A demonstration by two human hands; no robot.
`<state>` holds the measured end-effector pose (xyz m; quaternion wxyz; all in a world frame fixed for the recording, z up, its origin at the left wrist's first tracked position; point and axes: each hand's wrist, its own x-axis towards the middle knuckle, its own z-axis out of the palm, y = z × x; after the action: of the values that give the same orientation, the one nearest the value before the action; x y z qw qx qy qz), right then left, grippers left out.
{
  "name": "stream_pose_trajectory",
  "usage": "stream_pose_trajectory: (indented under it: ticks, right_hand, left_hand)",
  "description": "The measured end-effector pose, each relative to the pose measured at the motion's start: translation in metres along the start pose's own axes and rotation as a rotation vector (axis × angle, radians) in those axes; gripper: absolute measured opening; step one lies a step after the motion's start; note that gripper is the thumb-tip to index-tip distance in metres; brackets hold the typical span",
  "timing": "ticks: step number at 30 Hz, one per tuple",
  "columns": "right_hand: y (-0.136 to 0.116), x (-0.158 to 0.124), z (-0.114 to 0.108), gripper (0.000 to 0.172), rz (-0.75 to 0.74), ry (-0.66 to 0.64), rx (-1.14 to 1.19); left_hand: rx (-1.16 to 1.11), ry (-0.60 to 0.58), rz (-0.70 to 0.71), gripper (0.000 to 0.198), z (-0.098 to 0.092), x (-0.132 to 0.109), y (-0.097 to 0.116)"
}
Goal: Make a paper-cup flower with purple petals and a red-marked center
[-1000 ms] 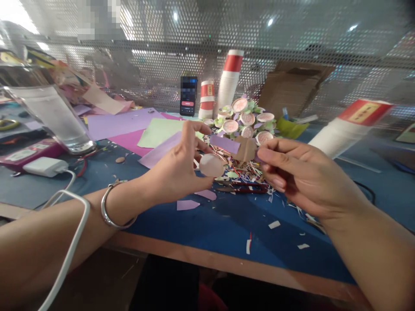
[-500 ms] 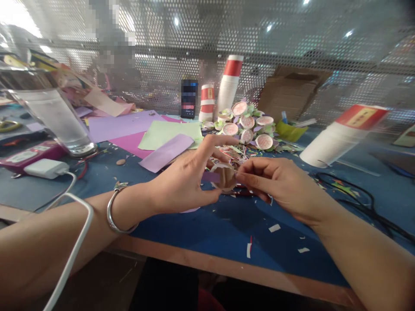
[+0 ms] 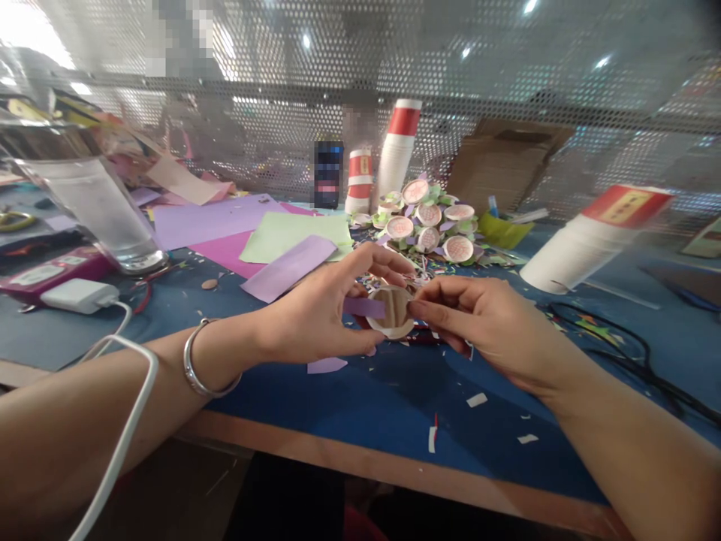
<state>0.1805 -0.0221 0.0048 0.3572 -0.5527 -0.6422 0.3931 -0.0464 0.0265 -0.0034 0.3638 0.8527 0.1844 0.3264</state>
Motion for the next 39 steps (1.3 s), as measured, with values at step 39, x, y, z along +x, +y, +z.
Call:
stream_pose_trajectory:
  ticks: [39]
  right_hand:
    - [-0.023, 0.060, 0.042, 0.014, -0.211, -0.275, -0.324]
  left_hand:
    - [0.322, 0.482, -0.072, 0.046, -0.046, 0.023, -0.046]
